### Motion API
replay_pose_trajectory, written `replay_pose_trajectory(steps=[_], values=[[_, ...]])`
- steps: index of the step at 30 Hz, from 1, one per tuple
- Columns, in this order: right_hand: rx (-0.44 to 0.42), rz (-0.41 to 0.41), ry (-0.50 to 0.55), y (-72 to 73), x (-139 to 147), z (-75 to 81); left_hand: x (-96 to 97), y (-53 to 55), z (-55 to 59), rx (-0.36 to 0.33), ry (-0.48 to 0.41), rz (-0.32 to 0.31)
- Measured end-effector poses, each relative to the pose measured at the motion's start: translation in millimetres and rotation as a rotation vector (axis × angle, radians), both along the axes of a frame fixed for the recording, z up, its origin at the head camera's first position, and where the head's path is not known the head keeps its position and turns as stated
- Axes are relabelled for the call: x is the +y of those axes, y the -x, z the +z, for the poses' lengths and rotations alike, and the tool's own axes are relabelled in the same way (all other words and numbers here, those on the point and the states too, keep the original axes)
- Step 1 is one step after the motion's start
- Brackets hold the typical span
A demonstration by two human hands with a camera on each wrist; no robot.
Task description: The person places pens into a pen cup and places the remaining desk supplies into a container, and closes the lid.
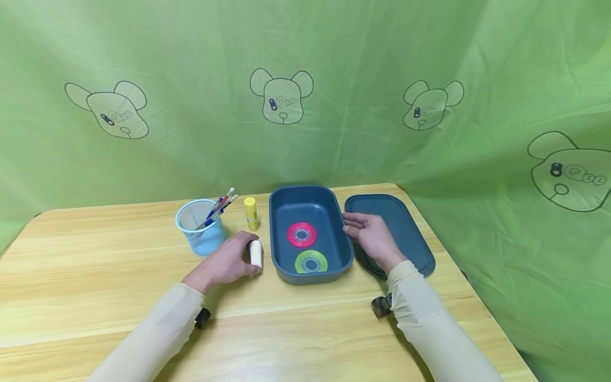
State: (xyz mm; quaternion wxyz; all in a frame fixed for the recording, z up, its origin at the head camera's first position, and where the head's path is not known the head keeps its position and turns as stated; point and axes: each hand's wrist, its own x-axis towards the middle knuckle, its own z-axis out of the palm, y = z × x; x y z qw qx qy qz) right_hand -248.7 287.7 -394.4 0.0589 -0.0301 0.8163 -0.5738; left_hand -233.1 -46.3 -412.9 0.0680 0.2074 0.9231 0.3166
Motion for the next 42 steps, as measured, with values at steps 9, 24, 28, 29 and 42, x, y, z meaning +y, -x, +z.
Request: replay_pose_trajectory(steps=[9,24,28,29,42], values=[[0.004,-0.002,-0.002,-1.4,2.2,1.2,4.9,1.6,1.1,0.005,0.025,-0.006],[-0.005,-0.007,0.005,-2.6,5.6,-0.7,8.9,2.8,0.5,-0.017,0.051,-0.009],[-0.007,-0.006,0.006,-2.6,5.9,-0.6,9.2,1.8,2.4,-0.024,0.034,0.000],[-0.006,-0.005,0.004,-2.4,6.0,-0.5,8.9,1.6,3.0,-0.024,0.026,0.003],[-0.009,0.001,0.008,-3.0,0.3,-0.2,0.4,-12.3,22.0,0.010,-0.090,0.100]])
